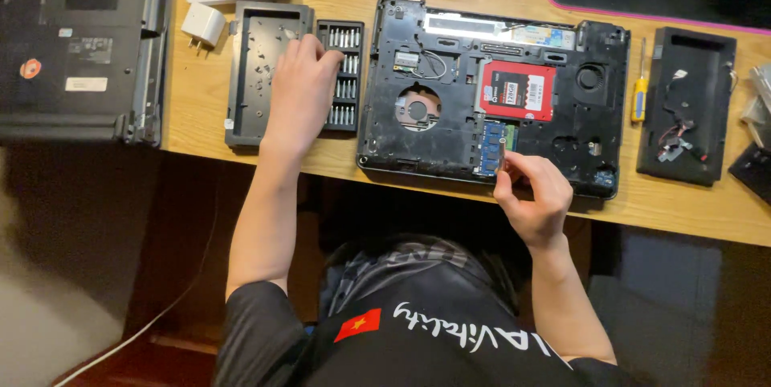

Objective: The recorder is disassembling a laptop to access internal components like RAM and SSD.

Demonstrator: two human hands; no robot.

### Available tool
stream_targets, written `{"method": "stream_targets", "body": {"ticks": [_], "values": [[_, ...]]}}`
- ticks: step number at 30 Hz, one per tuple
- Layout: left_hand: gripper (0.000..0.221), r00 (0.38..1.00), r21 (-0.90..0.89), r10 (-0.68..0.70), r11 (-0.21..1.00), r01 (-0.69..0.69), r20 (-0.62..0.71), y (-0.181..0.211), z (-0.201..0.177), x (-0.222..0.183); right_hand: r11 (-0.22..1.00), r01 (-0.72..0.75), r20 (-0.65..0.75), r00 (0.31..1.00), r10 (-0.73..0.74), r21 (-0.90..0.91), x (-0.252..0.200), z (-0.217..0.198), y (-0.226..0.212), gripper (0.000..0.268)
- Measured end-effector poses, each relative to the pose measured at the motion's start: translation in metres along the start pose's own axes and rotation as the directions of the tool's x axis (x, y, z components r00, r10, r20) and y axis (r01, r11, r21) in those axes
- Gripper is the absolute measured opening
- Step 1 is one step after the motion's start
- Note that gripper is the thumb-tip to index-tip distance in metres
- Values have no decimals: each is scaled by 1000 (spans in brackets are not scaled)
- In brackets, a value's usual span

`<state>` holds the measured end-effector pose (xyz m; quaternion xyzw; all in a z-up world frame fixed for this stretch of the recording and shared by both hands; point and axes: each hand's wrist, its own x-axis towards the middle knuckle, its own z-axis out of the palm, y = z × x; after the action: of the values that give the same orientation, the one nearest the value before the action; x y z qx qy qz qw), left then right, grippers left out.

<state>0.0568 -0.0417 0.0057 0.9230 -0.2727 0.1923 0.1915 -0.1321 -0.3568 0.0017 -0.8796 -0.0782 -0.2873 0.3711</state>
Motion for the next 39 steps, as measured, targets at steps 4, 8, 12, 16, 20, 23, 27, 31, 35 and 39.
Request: {"method": "stream_targets", "body": {"ticks": [4, 8, 12, 16, 20, 23, 27, 31, 35, 39], "values": [[9, 986, -83, -64, 995, 52, -152, 24, -21, 3, 997, -37, -87, 995, 43, 70, -19, 9, 22, 27], [7, 962, -505, -251, 847, 167, -102, 66, -32, -13, 994, -64, -128, 989, 76, 89, -21, 9, 23, 28], [9, 960, -926, -246, 314, 208, 133, 112, -15, -36, 991, -82, -101, 991, 93, 104, -15, 4, 13, 26], [11, 920, -924, -82, -37, 382, 384, 147, 6, -48, 985, -118, -11, 993, 120, 129, -4, -13, -6, 23], [15, 907, -908, -66, -82, 411, 416, 162, 15, -51, 977, -117, 99, 990, 101, 179, 0, -28, -14, 27], [24, 971, -921, -76, 307, 238, 226, 165, 0, -41, 946, -195, 176, 973, 152, 258, -5, -30, -12, 27], [21, 987, -922, -19, 355, 155, 159, 165, -4, -40, 914, -253, 231, 955, 184, 317, -2, -32, -10, 21], [21, 994, -908, -24, 403, 111, 111, 164, -4, -43, 872, -317, 292, 932, 214, 373, -3, -37, -8, 18], [21, 994, -911, 0, 399, 102, 111, 163, -8, -42, 883, -299, 309, 932, 190, 361, 3, -40, -10, 18], [22, 998, -884, 52, 468, 10, 39, 163, -14, -40, 914, -249, 311, 939, 147, 321, 7, -42, -11, 19]]}}
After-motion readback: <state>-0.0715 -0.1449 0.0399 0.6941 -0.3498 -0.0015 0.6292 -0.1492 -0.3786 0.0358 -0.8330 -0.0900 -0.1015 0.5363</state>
